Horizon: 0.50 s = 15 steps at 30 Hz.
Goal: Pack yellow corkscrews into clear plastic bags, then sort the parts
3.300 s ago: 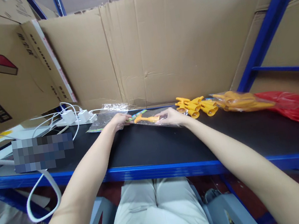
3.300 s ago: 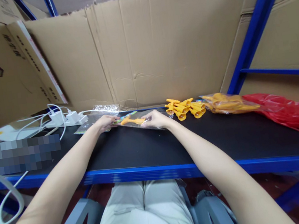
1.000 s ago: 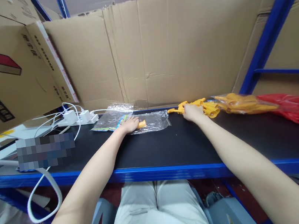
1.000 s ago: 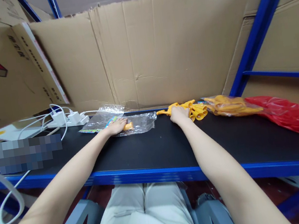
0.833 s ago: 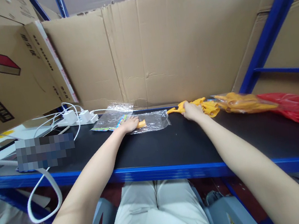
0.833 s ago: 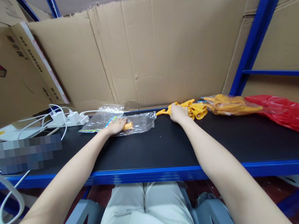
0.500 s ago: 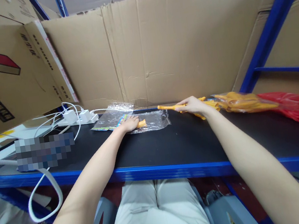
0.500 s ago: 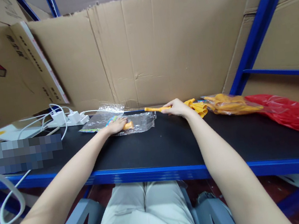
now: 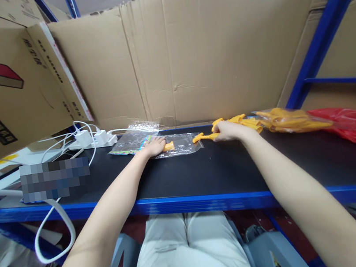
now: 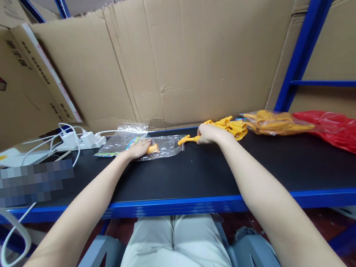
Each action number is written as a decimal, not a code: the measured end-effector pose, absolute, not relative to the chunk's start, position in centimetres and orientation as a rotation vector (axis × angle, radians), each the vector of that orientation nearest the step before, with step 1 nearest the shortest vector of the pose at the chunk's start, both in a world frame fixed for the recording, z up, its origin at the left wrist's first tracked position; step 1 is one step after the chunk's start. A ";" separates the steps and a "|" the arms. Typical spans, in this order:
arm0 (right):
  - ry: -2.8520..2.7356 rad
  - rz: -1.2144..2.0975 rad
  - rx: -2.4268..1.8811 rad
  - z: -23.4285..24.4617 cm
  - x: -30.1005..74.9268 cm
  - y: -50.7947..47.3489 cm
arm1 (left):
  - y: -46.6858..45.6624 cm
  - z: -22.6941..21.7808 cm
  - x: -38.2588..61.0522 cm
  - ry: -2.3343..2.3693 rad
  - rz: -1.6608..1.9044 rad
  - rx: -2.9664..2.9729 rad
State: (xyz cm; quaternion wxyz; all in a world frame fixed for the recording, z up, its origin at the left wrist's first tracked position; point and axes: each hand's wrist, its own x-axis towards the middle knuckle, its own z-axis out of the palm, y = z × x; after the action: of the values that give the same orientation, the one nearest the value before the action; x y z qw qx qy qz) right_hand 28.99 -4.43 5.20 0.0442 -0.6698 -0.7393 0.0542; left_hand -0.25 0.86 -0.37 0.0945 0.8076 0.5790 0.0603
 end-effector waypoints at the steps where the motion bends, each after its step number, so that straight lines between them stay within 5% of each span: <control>1: -2.265 0.193 -2.007 5.1 28.8 -4.5 | 0.9 -0.4 -0.2 1.718 0.183 2.389; 8: -2.314 0.478 -1.480 3.1 26.0 -4.1 | 0.2 0.1 0.0 1.673 0.143 2.430; 15: -2.071 0.458 -1.503 1.2 25.3 -2.7 | -1.2 0.6 1.3 1.522 0.142 2.487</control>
State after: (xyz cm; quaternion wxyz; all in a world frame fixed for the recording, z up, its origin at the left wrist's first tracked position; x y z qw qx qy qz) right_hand 25.29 -2.69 1.24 0.2675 -0.5572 -0.7676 0.1698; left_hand 1.30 -1.19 0.57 0.1110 0.8467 0.5181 0.0485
